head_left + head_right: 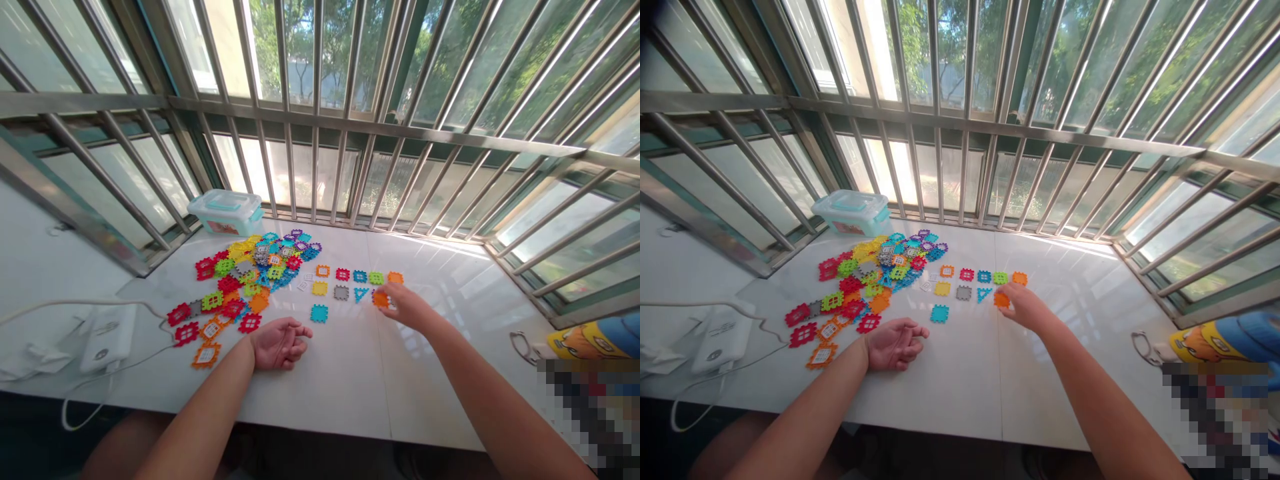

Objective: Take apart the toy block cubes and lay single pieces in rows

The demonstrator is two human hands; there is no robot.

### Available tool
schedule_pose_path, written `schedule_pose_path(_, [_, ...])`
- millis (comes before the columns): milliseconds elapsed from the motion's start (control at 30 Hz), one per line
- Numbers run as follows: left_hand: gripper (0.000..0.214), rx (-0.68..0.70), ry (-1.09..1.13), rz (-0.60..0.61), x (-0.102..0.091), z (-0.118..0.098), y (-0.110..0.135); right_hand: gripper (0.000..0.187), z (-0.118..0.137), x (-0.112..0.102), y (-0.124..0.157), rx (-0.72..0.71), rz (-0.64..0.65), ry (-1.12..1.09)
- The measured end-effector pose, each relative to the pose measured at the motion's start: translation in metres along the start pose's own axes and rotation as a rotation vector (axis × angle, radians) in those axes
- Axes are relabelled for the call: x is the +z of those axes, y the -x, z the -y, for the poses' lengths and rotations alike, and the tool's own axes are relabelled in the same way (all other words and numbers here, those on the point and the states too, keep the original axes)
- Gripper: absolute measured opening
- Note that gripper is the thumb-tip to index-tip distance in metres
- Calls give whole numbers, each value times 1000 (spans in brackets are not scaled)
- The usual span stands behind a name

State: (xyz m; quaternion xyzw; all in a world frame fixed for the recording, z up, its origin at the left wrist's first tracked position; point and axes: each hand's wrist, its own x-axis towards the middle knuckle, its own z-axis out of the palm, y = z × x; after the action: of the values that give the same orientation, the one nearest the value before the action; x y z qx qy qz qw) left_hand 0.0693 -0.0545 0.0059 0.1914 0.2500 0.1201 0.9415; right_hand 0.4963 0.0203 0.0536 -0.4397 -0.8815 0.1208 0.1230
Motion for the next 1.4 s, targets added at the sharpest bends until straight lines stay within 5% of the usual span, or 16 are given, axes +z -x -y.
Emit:
schedule_pose_path(167, [32, 6, -3, 8, -2, 0, -1, 41, -72, -23, -16, 185, -51, 137])
schedule_pose_path(367, [31, 7, 2, 3, -3, 0, -1, 45, -106, -23, -30, 241, 12, 157])
schedule_pose_path(1400, [31, 9, -4, 3, -6, 1, -1, 38, -113, -19, -44, 202, 111, 116])
